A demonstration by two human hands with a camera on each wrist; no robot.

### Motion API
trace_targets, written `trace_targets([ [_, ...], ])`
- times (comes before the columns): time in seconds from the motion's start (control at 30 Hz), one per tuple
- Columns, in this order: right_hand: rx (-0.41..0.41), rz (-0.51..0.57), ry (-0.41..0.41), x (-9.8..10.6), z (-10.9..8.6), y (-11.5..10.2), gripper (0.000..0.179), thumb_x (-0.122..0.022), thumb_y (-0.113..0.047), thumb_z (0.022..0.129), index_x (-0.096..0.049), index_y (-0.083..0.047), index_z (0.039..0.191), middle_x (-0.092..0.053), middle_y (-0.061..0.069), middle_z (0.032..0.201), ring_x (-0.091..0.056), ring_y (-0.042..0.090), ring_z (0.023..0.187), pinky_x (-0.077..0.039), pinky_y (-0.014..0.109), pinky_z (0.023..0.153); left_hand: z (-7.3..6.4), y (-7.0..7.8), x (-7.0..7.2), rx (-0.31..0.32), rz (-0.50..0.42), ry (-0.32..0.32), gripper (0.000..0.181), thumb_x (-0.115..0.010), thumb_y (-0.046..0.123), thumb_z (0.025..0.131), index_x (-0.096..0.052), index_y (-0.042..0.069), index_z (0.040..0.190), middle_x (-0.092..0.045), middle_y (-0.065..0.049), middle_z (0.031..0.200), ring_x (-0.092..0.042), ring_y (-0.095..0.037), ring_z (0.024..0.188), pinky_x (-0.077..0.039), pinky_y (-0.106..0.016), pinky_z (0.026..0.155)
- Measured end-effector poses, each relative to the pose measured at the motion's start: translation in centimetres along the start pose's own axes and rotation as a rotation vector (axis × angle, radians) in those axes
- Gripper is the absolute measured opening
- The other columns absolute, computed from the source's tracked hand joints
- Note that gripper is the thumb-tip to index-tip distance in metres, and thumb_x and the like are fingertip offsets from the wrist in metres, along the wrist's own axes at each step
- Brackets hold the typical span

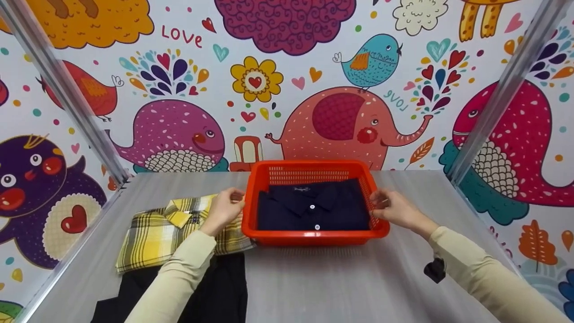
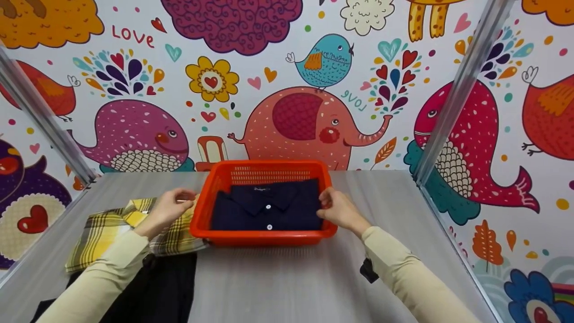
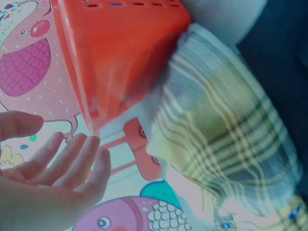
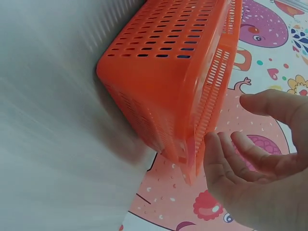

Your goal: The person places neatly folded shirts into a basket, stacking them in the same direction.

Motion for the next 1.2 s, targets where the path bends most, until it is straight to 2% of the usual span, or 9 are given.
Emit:
trace_targets([
  [0.23,0.076,0.009,0.013,-1.0,-1.1,-0.8,0.030,-0.067,0.002,0.082,-0.055,0.003,0.109,-0.060,0.012,0.096,-0.058,0.028,0.090,-0.054,0.041,0.078,-1.1,-1.7,1.4,-0.035,0.058,0.039,0.020,-0.058,0.001,0.082,-0.064,-0.005,0.100,-0.067,-0.022,0.100,-0.063,-0.036,0.097,-0.049,-0.046,0.084],
  [0.5,0.180,-0.001,-0.009,-2.5,-2.3,-2.4,0.023,-0.066,0.003,0.083,-0.057,0.001,0.104,-0.059,0.006,0.089,-0.057,0.023,0.083,-0.053,0.033,0.075,-2.6,-3.0,2.7,-0.025,0.078,-0.011,0.019,-0.059,-0.001,0.080,-0.063,-0.005,0.098,-0.067,-0.021,0.096,-0.062,-0.035,0.094,-0.050,-0.045,0.079],
  [0.63,0.284,0.025,-0.035,-3.2,-3.0,-3.5,0.021,-0.066,0.006,0.082,-0.058,0.002,0.101,-0.062,0.009,0.086,-0.059,0.021,0.077,-0.052,0.028,0.070,-3.4,-3.8,3.1,-0.045,0.097,-0.047,0.020,-0.058,0.000,0.081,-0.064,-0.006,0.099,-0.067,-0.019,0.097,-0.062,-0.035,0.094,-0.049,-0.047,0.082],
  [0.77,0.336,0.037,-0.067,-4.0,-3.7,-4.4,0.019,-0.067,0.005,0.083,-0.059,-0.001,0.099,-0.063,0.007,0.085,-0.059,0.018,0.075,-0.052,0.027,0.069,-4.2,-4.6,3.3,-0.069,0.086,-0.065,0.020,-0.059,0.000,0.081,-0.064,-0.008,0.099,-0.066,-0.020,0.097,-0.062,-0.035,0.092,-0.050,-0.046,0.081],
  [1.03,0.408,0.010,-0.134,-6.2,-4.4,-5.7,0.019,-0.070,0.002,0.083,-0.061,-0.006,0.097,-0.066,0.003,0.085,-0.060,0.014,0.077,-0.053,0.028,0.070,-5.9,-5.3,3.8,-0.011,0.085,-0.089,0.020,-0.062,-0.003,0.083,-0.063,-0.008,0.103,-0.066,-0.020,0.102,-0.062,-0.037,0.097,-0.048,-0.049,0.085],
  [1.2,0.426,-0.001,-0.176,-7.7,-4.6,-5.8,0.018,-0.069,0.002,0.082,-0.061,-0.006,0.096,-0.067,0.003,0.085,-0.061,0.012,0.077,-0.053,0.028,0.070,-6.9,-5.6,4.1,-0.008,0.075,-0.109,0.019,-0.062,-0.005,0.084,-0.062,-0.008,0.103,-0.065,-0.020,0.104,-0.061,-0.037,0.097,-0.050,-0.048,0.081],
])
Point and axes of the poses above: each hand's wrist, its own z-axis towards the middle knuckle, its own x-axis out of the back of the hand, y = z × x, the point moved 5 cm from there along z, towards the middle knuckle
